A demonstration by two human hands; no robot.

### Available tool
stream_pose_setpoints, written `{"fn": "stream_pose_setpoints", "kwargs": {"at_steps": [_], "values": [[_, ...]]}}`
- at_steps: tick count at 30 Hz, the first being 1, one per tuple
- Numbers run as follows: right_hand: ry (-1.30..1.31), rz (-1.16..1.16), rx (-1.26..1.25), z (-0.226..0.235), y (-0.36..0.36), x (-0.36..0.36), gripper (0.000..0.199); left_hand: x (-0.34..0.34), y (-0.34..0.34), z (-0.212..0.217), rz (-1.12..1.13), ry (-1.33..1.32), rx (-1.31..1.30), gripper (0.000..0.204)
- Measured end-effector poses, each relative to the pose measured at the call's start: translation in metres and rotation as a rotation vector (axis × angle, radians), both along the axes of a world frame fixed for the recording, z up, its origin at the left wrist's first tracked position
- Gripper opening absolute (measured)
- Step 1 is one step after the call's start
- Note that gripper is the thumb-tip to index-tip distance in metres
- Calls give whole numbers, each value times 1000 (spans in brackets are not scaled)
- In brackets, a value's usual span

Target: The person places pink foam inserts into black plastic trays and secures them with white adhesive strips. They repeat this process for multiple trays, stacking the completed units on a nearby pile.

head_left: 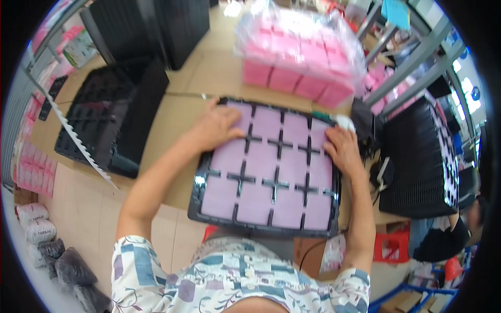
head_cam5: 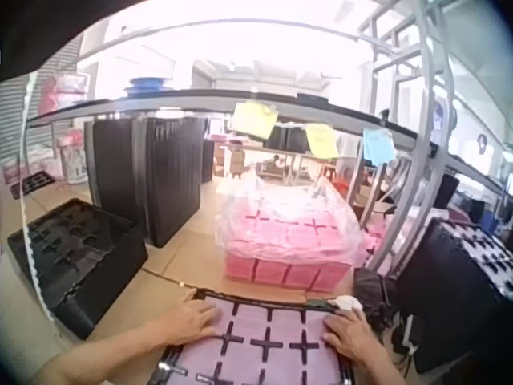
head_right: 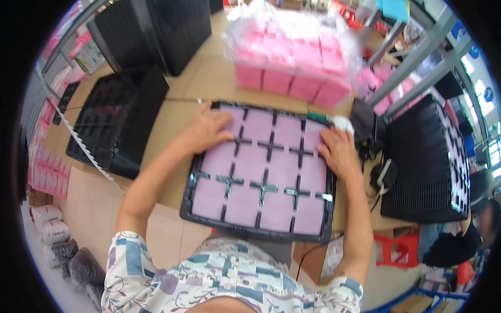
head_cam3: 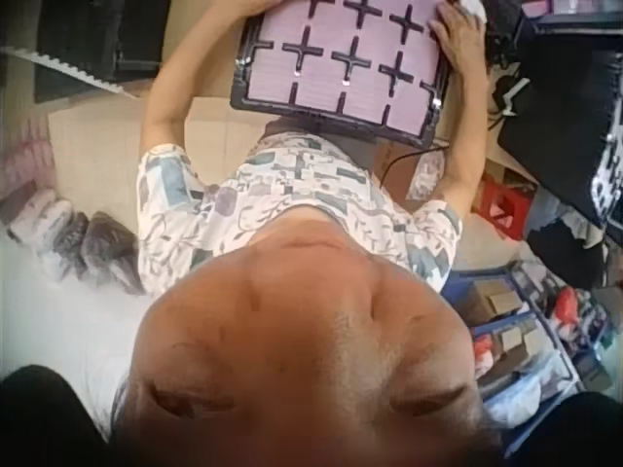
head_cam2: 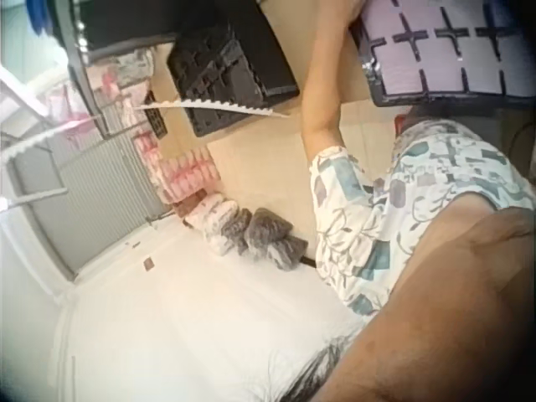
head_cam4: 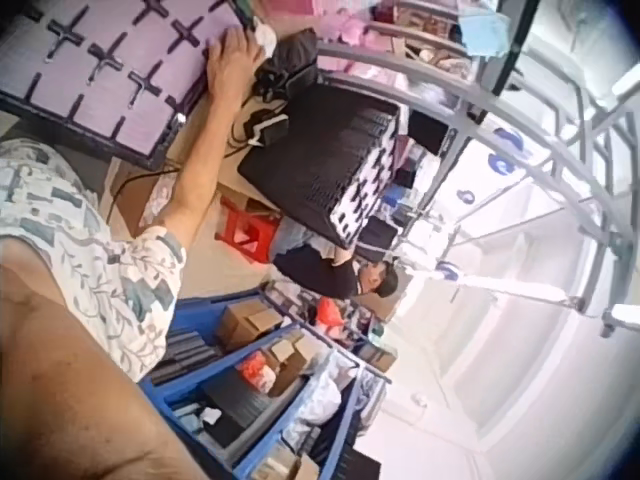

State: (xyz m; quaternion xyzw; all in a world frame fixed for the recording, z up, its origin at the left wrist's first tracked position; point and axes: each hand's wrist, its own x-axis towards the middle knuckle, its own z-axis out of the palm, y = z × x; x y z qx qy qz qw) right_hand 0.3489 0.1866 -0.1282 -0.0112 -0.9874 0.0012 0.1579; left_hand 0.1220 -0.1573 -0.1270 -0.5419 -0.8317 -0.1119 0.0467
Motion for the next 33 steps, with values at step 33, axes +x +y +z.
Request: {"fn": "stream_pose_setpoints", "kwargs": {"at_steps": [33], "values": [[-62,-430,-406,28,-105,122,34,117,-85,-52,369,-480,672,66]]}}
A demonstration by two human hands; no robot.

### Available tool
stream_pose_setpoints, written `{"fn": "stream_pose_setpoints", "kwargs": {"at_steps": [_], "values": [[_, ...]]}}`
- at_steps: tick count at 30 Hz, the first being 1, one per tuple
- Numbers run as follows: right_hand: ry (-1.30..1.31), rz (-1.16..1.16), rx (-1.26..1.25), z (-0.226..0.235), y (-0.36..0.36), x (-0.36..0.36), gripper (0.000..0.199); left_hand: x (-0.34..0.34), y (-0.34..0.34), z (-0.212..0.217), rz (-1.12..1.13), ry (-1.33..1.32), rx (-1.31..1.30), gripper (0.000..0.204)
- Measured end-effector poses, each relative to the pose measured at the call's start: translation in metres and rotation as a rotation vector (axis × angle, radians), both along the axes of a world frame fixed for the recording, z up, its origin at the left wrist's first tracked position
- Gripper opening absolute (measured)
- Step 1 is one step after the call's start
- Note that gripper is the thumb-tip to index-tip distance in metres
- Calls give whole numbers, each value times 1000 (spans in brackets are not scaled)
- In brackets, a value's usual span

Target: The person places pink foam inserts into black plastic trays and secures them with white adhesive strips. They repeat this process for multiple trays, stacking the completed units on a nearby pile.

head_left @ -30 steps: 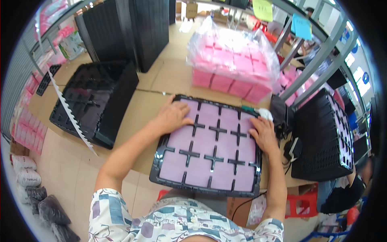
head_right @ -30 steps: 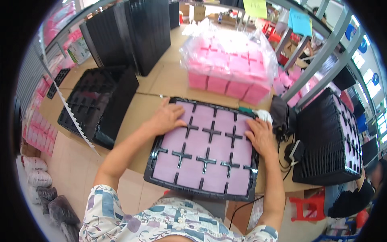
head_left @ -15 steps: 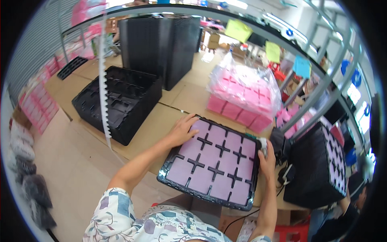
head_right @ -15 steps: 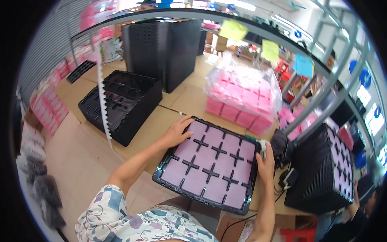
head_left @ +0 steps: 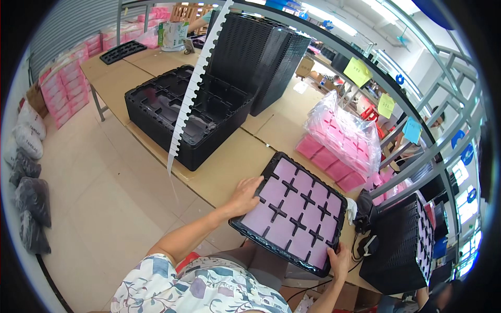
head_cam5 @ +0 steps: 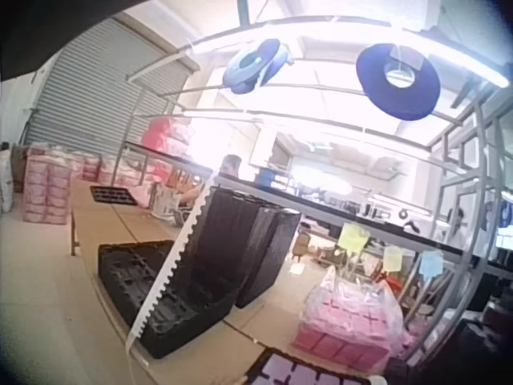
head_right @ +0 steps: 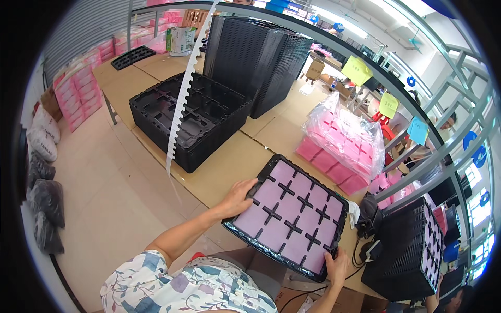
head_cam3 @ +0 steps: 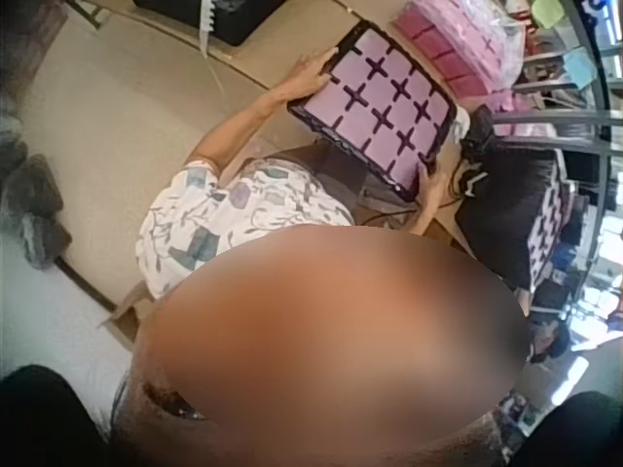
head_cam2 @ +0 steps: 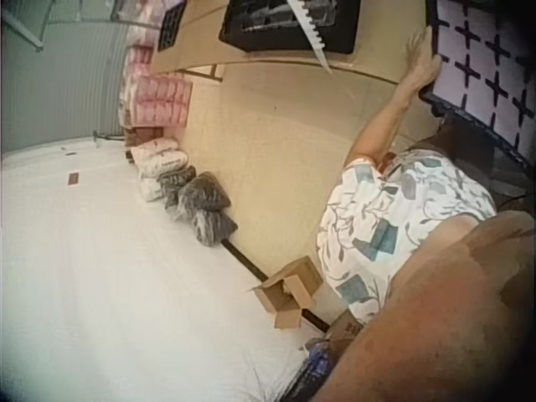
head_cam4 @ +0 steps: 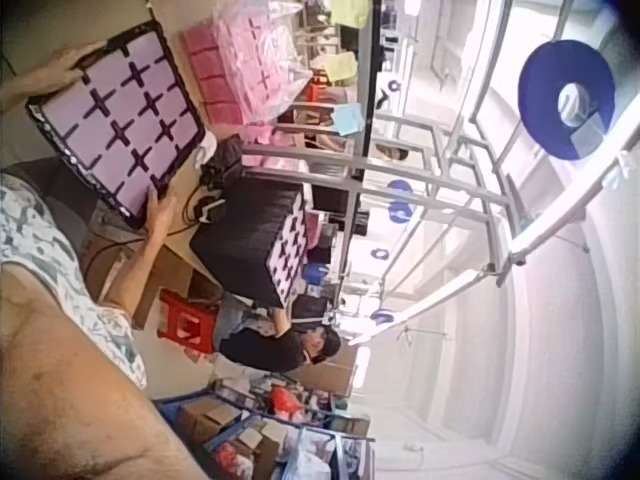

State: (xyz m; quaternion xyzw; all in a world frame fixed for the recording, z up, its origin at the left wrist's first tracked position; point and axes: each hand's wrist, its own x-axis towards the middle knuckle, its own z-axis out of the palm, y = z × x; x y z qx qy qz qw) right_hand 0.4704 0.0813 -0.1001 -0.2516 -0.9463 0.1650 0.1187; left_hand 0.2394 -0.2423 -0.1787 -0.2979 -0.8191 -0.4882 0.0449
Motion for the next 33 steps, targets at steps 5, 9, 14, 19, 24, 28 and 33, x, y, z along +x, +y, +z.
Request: {"fn": "stream_pose_setpoints", "kwargs": {"at_steps": [5,9,14,19,24,28,33], "values": [[352,-11,38,-25,-2,6,37,-2,-13,20,-109,-308,282,76],[494,1,11,6,-26,-3,41,-3,-28,31,-171,-478,558,79],[598,-4,-27,31,-4,21,41,7,-22,64,-258,-719,923,68],[646,-96,181,89,-9,68,38,14,15,88,-495,-901,924,66],[411,-271,400,181,100,144,40,66,139,182,-728,-810,810,63],[108,-384,594,228,226,203,46,69,283,212,-1084,-954,755,47],[394,-96,731,227,141,128,43,99,393,224,-985,-1132,841,23]]}}
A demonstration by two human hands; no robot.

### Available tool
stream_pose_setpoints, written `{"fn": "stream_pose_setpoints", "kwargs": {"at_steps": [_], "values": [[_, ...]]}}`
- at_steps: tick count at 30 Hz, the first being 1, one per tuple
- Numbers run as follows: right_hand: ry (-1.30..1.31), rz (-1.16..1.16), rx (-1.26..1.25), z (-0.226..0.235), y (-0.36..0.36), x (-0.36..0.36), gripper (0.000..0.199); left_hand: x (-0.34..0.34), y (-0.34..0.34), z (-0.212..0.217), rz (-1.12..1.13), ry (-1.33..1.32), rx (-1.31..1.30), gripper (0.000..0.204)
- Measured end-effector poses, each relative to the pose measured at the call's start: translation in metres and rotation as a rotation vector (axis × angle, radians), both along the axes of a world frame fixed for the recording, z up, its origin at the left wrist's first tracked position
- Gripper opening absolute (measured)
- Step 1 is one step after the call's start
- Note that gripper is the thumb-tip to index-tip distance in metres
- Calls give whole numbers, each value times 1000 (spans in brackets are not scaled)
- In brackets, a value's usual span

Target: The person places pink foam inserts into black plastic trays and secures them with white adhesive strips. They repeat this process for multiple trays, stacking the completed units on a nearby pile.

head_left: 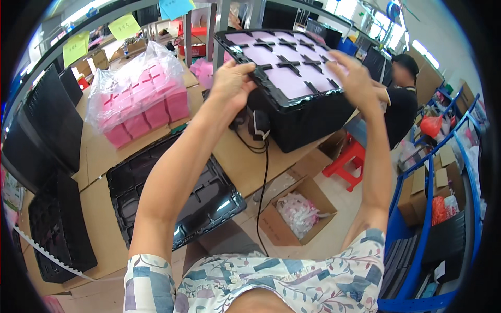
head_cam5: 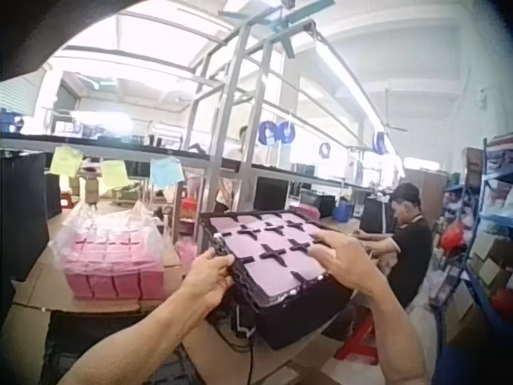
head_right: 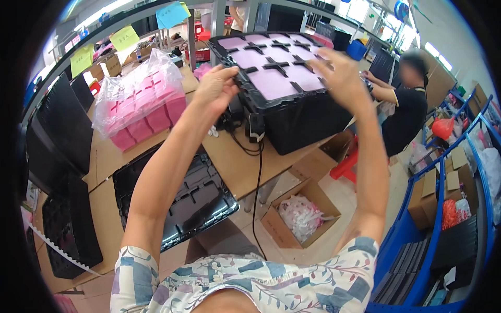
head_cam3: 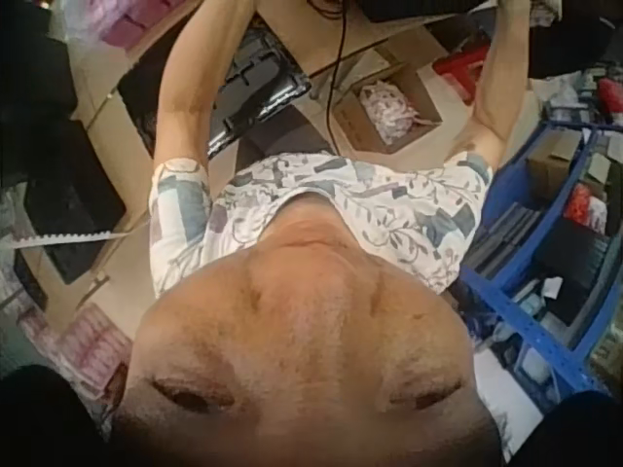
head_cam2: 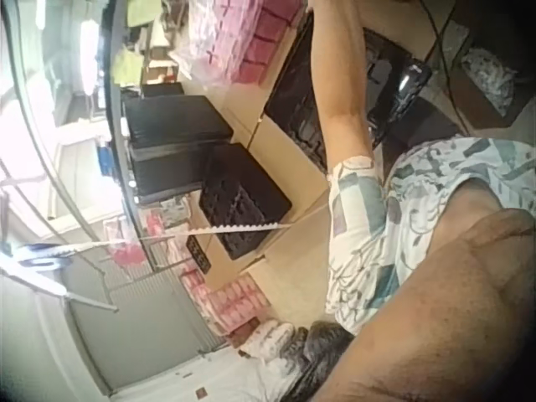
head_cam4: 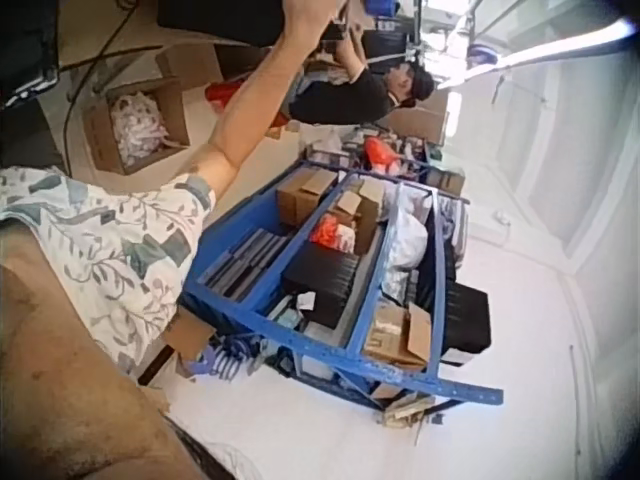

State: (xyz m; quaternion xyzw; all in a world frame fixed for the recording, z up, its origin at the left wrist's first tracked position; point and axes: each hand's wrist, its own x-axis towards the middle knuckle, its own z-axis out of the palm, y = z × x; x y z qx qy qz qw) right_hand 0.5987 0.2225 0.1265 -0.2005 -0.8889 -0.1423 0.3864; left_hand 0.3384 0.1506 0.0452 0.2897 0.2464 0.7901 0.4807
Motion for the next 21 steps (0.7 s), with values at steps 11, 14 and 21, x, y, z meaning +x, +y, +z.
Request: {"fn": "stream_pose_setpoints", "kwargs": {"at_steps": [11,14,21], "values": [[-20,-170,62,-53,-4,-34,27,-10,-59,-32,-158,262,-181,49],[36,-225,118,-61,18,-23,29,-38,-125,-71,-174,248,-277,39],[76,-159,240,-65,8,-27,24,-58,-256,-128,0,71,-436,26]]}}
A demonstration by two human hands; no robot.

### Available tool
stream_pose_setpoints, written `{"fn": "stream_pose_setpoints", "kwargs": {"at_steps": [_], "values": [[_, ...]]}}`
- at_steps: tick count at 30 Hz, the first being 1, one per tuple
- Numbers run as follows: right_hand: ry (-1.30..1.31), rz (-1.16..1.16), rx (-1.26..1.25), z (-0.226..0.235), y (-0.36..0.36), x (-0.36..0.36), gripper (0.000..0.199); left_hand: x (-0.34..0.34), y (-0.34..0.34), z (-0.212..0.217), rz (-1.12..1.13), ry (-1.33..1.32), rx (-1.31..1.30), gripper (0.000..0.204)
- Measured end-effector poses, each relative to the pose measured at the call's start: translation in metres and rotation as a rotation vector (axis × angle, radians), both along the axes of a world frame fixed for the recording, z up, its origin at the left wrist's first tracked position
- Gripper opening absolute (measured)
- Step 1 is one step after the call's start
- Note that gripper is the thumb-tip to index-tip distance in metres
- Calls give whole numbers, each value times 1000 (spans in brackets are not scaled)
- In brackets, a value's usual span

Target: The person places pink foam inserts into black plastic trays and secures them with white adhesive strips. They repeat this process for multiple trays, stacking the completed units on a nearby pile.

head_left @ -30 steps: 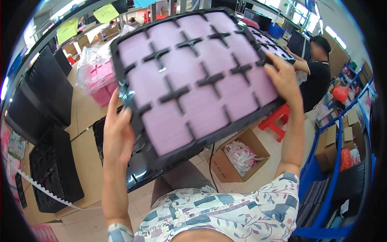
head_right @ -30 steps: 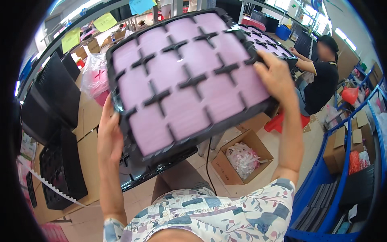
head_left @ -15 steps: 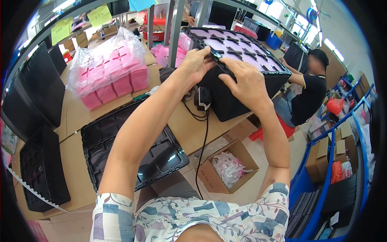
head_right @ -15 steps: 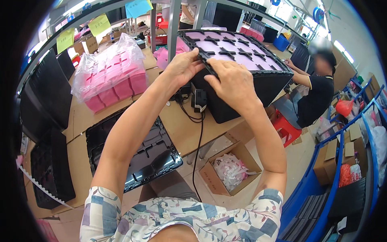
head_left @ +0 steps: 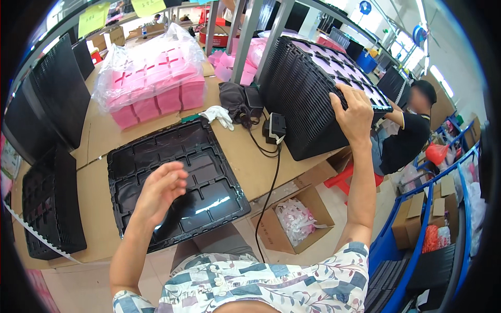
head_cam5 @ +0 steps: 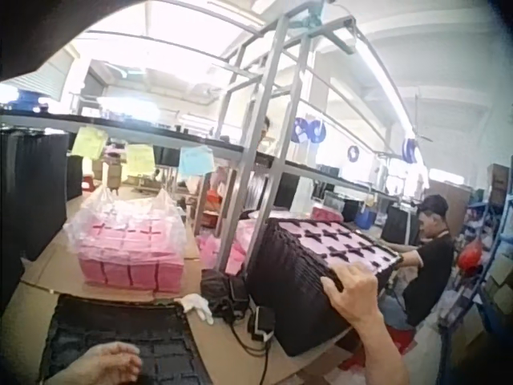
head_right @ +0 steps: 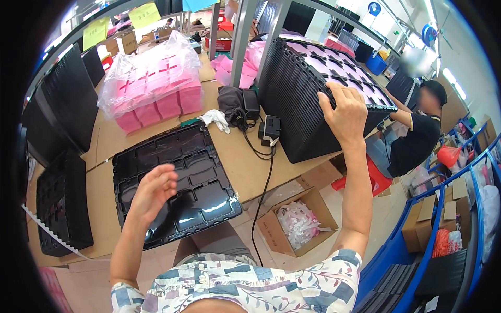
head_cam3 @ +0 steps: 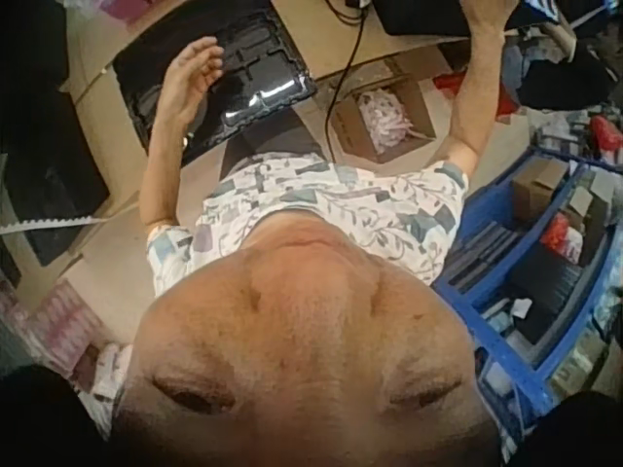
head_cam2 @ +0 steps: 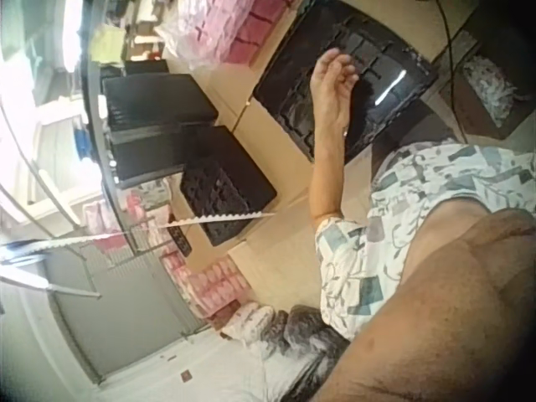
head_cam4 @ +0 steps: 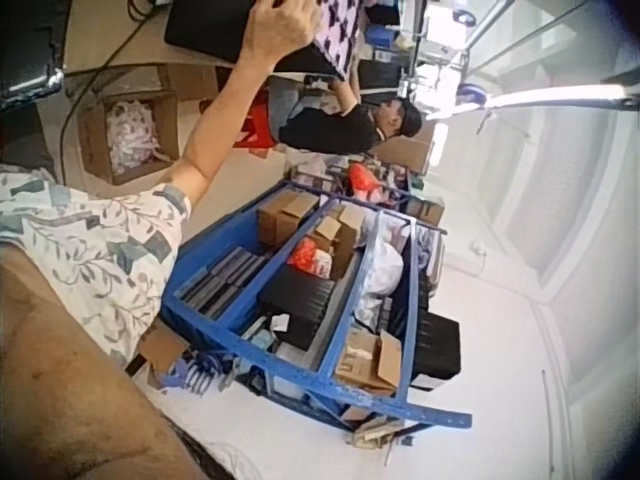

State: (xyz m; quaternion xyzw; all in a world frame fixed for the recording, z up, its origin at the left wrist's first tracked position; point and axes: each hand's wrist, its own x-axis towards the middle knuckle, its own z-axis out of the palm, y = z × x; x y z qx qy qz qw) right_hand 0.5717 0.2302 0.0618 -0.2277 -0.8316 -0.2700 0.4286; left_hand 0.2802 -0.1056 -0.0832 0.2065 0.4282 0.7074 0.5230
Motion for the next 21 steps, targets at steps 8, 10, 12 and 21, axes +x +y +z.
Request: {"fn": "stream_pose_setpoints", "kwargs": {"at_steps": [8,10,12,21], "values": [[-26,74,-67,7,11,-7,18,9,-95,-35,317,-57,9,23],[-27,77,-113,9,12,-8,18,15,-127,-41,445,-21,11,24],[-30,82,-122,10,12,-16,17,20,-165,-48,610,39,-3,25],[-4,532,-304,-54,-171,-71,29,10,-294,-92,1616,1048,-862,36]]}}
